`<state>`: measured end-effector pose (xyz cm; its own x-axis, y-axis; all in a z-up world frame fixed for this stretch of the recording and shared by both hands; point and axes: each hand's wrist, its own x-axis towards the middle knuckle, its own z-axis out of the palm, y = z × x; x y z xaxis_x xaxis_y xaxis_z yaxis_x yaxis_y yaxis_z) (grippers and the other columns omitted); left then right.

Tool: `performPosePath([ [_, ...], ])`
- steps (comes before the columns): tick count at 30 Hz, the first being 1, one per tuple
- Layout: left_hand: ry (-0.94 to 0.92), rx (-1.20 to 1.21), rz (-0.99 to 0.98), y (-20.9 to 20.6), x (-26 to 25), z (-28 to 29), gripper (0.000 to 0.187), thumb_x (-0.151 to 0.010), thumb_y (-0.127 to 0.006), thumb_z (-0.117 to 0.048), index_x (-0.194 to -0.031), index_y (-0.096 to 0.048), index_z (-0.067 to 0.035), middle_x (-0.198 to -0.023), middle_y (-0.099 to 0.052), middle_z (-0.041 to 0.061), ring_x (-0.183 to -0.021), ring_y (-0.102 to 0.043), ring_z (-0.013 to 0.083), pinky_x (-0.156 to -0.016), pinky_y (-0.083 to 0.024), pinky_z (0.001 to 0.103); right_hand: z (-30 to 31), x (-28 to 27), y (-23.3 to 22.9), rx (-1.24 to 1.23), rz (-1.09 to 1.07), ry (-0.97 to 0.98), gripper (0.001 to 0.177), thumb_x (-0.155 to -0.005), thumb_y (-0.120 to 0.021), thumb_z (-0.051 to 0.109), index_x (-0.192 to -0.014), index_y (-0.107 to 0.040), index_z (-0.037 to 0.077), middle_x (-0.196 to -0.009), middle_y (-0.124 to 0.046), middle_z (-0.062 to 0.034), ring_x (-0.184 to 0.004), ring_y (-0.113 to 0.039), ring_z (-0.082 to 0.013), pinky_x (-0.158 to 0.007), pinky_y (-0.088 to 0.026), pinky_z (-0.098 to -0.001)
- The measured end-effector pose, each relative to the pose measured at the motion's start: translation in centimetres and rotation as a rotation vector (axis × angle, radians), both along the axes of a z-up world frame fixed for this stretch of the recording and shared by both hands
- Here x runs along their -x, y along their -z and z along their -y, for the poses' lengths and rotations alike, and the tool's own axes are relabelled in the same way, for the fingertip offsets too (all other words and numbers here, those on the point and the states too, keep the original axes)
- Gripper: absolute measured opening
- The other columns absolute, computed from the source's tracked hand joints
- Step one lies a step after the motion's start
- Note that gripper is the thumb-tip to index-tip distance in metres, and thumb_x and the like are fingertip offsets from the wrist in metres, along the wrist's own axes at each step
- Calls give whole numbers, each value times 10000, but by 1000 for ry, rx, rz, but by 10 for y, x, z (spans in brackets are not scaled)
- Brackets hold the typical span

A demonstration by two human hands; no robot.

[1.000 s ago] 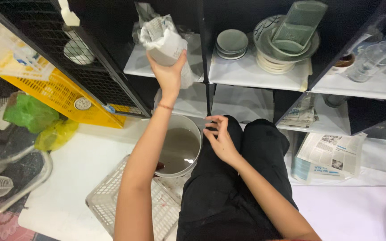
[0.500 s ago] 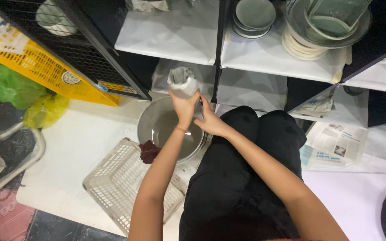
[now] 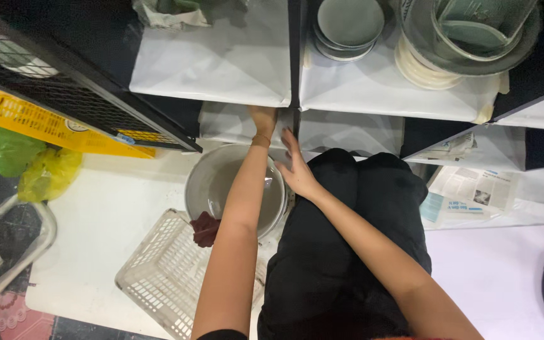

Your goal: The person sits on the floor and wraps individual dishes and a plastic container with newspaper. They fold the paper around each item and place the wrapped items on a nearby shelf.

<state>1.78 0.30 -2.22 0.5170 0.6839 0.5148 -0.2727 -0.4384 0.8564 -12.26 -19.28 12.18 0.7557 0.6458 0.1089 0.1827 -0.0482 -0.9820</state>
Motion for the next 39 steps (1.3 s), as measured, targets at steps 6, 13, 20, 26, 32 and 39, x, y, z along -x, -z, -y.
performPosePath([
  [6, 284, 375, 133, 9, -8, 5, 448, -842, -781, -58, -1213, -536, 1, -1160, -601, 86, -1036, -597, 213, -919, -513, 377, -14, -33, 27, 71, 47, -141, 1062, -916, -615, -14, -1602, 197, 6, -1700, 218, -248, -1598, 96, -363, -1289, -44, -424],
  [13, -28, -534, -441, 6, -9, 8, 68, -871, -753, -115, -900, -741, -54, -902, -749, 107, -894, -671, 310, -818, -523, 439, -46, -54, 45, 286, 34, 22, 1121, -877, -703, 66, -1572, 174, -10, -1690, 110, -260, -1582, 61, -368, -1273, -78, -379],
  [20, 353, 170, -289, -13, 17, 10, 143, -919, -711, -117, -972, -722, 16, -943, -765, 136, -898, -721, 272, -831, -557, 370, -67, -65, 76, 287, -10, 165, 1052, -907, -617, 39, -1615, 160, -2, -1712, -14, -269, -1586, -112, -384, -1253, -219, -362],
  [26, 387, 425, -93, -48, 48, 15, 492, -874, -715, -84, -1321, -568, 59, -1326, -644, 231, -1247, -608, 334, -1024, -512, 393, -78, -88, 108, 196, 132, 218, 1054, -901, -638, 2, -1613, 140, 19, -1725, 9, -281, -1599, -122, -388, -1279, -203, -362],
  [32, 312, 269, -47, -141, 89, 21, 524, -1032, -493, -217, -1494, -511, 29, -1500, -576, 182, -1411, -537, 316, -1181, -416, 363, -87, -119, 117, 64, 82, 203, 1026, -1009, -614, 133, -1637, 195, 70, -1725, -50, -229, -1606, -164, -344, -1291, -234, -357],
  [39, 606, 904, -39, -205, 119, 26, 591, -1084, -370, -332, -1540, -436, 38, -1549, -477, 171, -1430, -434, 299, -1189, -314, 343, -98, -141, 112, -186, -313, 284, 852, -959, -558, 60, -1640, -51, 126, -1669, -328, -192, -1507, -387, -300, -1207, -360, -347],
])
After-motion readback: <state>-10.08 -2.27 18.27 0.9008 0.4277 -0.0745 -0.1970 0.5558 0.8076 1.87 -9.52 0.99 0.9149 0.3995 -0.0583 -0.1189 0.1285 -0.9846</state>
